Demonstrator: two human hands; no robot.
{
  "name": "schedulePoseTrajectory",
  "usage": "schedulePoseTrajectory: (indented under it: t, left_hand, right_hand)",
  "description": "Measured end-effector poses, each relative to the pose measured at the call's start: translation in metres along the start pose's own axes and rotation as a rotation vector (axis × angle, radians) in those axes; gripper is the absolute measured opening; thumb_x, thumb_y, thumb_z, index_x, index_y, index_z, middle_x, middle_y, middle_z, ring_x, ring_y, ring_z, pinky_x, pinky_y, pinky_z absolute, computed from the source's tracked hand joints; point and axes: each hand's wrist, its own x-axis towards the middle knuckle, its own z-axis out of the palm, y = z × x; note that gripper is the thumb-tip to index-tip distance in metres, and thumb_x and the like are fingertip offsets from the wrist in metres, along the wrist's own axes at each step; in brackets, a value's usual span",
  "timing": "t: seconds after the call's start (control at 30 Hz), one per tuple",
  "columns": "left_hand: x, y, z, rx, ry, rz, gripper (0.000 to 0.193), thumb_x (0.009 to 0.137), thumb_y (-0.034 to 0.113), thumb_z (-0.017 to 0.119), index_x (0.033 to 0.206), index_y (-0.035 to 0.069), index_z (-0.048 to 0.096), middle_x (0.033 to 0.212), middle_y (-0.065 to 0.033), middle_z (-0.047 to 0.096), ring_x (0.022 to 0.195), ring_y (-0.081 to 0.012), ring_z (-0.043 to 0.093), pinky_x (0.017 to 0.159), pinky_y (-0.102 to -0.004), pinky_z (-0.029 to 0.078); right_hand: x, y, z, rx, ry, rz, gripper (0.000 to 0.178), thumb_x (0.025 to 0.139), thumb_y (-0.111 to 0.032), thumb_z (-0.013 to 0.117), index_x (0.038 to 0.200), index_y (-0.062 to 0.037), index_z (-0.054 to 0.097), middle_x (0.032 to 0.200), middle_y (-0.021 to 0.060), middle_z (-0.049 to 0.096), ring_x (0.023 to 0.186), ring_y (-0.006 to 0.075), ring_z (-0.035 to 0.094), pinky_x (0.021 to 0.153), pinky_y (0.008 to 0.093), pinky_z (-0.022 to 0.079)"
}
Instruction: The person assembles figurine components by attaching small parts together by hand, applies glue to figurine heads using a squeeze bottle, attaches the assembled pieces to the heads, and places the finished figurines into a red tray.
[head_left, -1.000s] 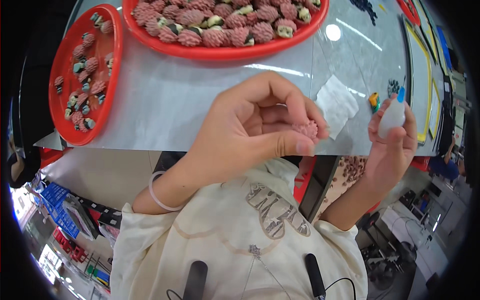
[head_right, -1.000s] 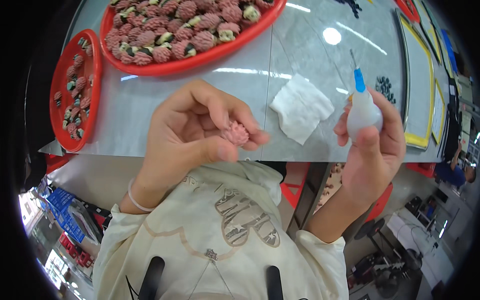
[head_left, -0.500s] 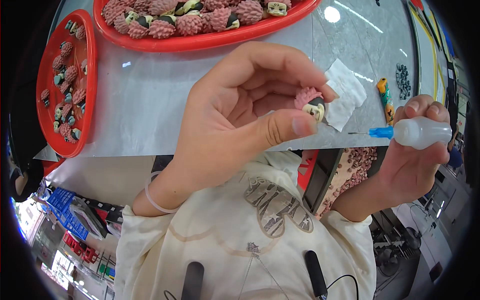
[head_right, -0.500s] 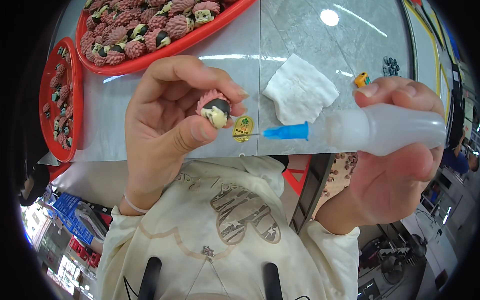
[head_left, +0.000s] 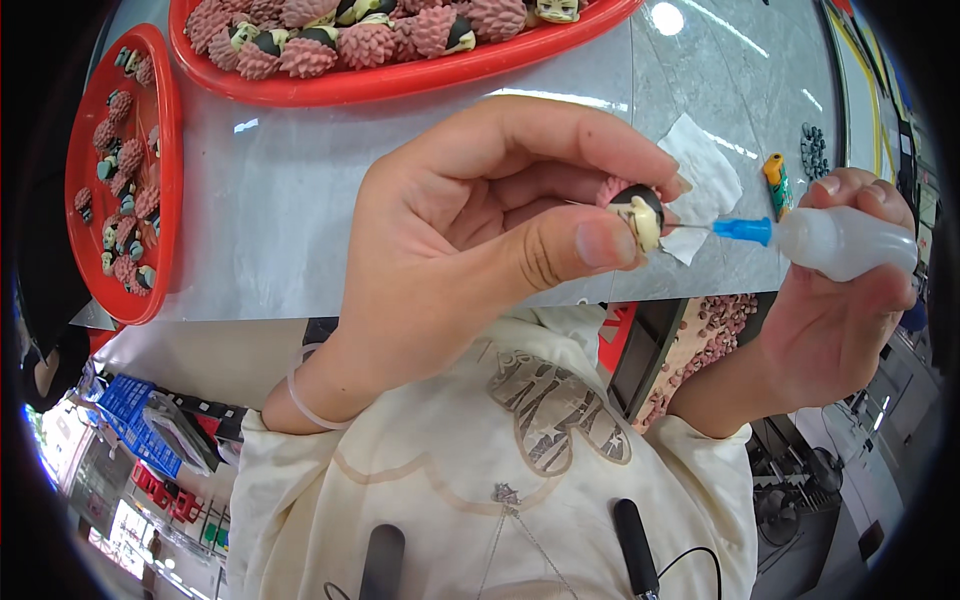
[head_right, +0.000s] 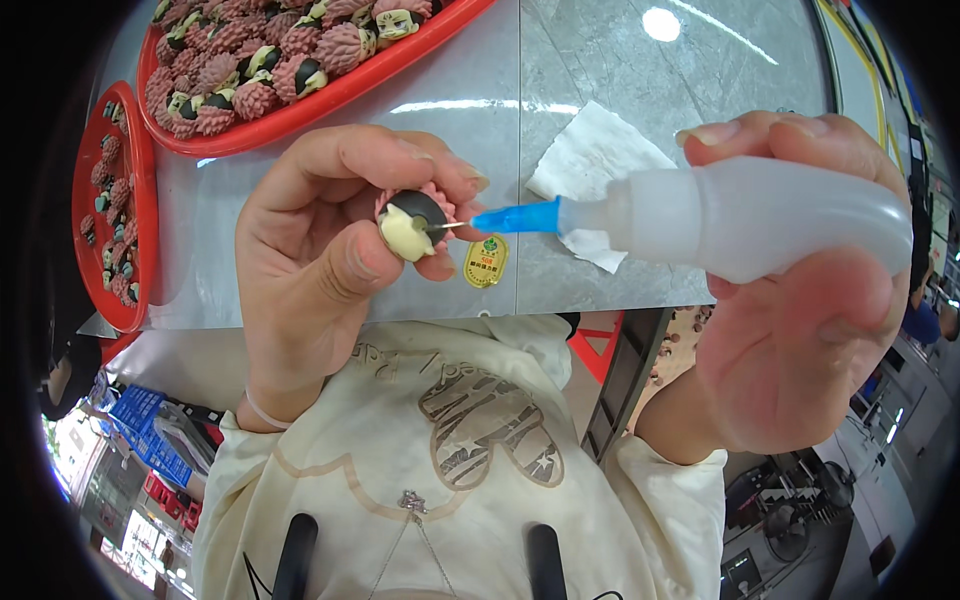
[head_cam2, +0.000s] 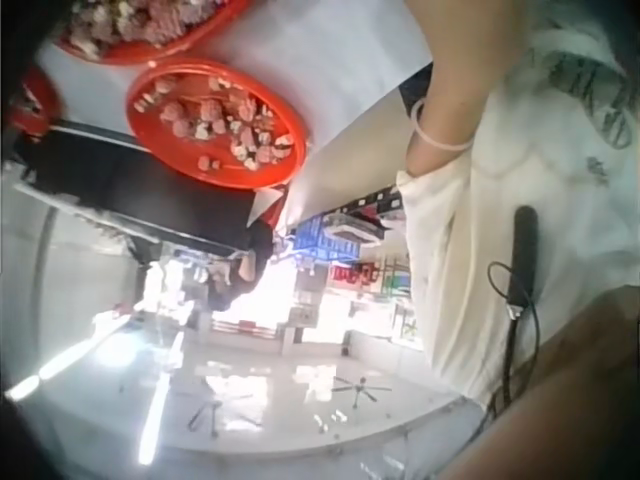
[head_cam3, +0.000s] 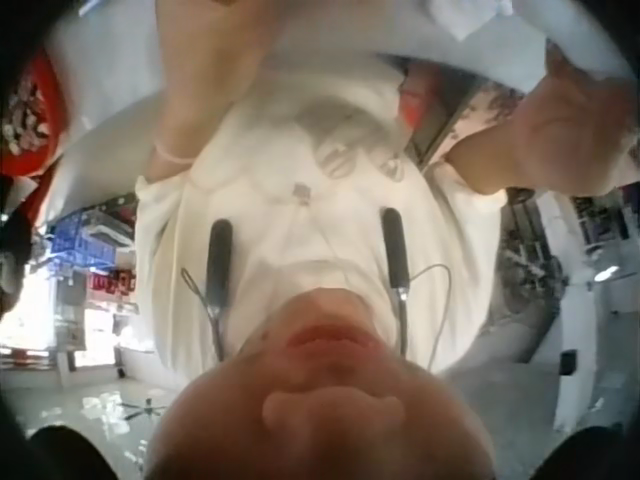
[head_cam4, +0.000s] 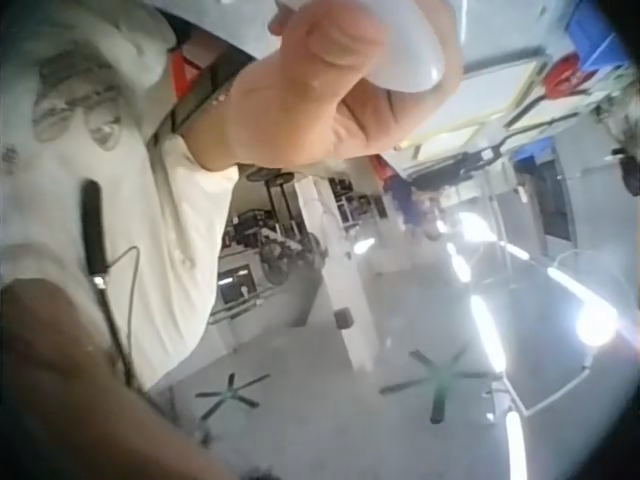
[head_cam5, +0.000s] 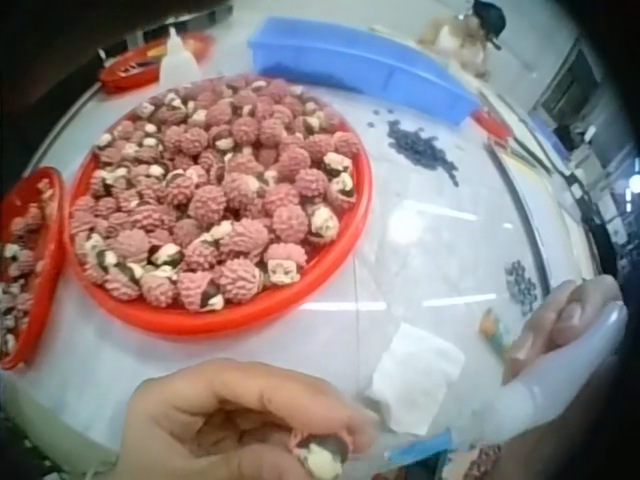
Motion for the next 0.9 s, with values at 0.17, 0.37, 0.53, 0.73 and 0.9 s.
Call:
schedulePoseTrajectory:
  t: [0.17,0.37,0.53,0.73,0.9]
  left_hand:
    - [0.000,-0.002,-0.001,-0.027,-0.011,0.013,0.037,0.073,0.023,0.065,0.097,-0.001,0.050,0.093,-0.0184,0.055,0.079,-0.0202,0.058,0.062,-0.0239,0.050]
    - [-0.001,-0.002,-0.002,-0.012,-0.036,0.011,0.034,0.074,0.021,0.063,0.096,-0.002,0.050,0.093,-0.0195,0.055,0.081,-0.0228,0.058,0.064,-0.0257,0.050]
    - [-0.001,-0.003,-0.003,0.021,-0.049,0.032,0.032,0.076,0.020,0.061,0.096,-0.001,0.050,0.094,-0.0191,0.054,0.082,-0.0234,0.058,0.065,-0.0263,0.050]
    - [0.000,-0.001,-0.004,0.026,-0.040,0.038,0.032,0.075,0.021,0.062,0.095,-0.001,0.050,0.093,-0.0182,0.054,0.081,-0.0229,0.059,0.065,-0.0260,0.050]
    - [0.000,0.003,0.002,0.002,-0.024,-0.002,0.032,0.075,0.021,0.062,0.095,-0.001,0.050,0.093,-0.0175,0.054,0.081,-0.0224,0.059,0.065,-0.0255,0.050]
  right_hand:
    - [-0.012,-0.010,-0.002,-0.529,0.108,-0.190,0.044,0.083,-0.027,0.043,0.104,0.0122,0.044,0.095,0.0246,0.046,0.094,0.0295,0.045,0.080,0.0360,0.040]
    - [-0.025,-0.016,0.006,-0.514,0.142,-0.391,0.045,0.082,-0.026,0.044,0.100,0.0152,0.047,0.091,0.0291,0.050,0.089,0.0308,0.047,0.076,0.0369,0.042]
    - [-0.022,-0.016,0.024,-0.521,0.248,-0.359,0.045,0.082,-0.026,0.044,0.099,0.0158,0.047,0.091,0.0300,0.051,0.085,0.0308,0.049,0.074,0.0351,0.042]
    - [-0.008,-0.009,0.025,-0.381,0.571,-0.426,0.044,0.083,-0.026,0.046,0.102,0.0143,0.046,0.092,0.0290,0.053,0.080,0.0300,0.051,0.073,0.0318,0.042]
    - [-0.015,0.000,-0.015,-0.257,0.477,-0.167,0.038,0.081,-0.018,0.052,0.104,0.0112,0.043,0.094,0.0280,0.054,0.083,0.0284,0.053,0.074,0.0314,0.042]
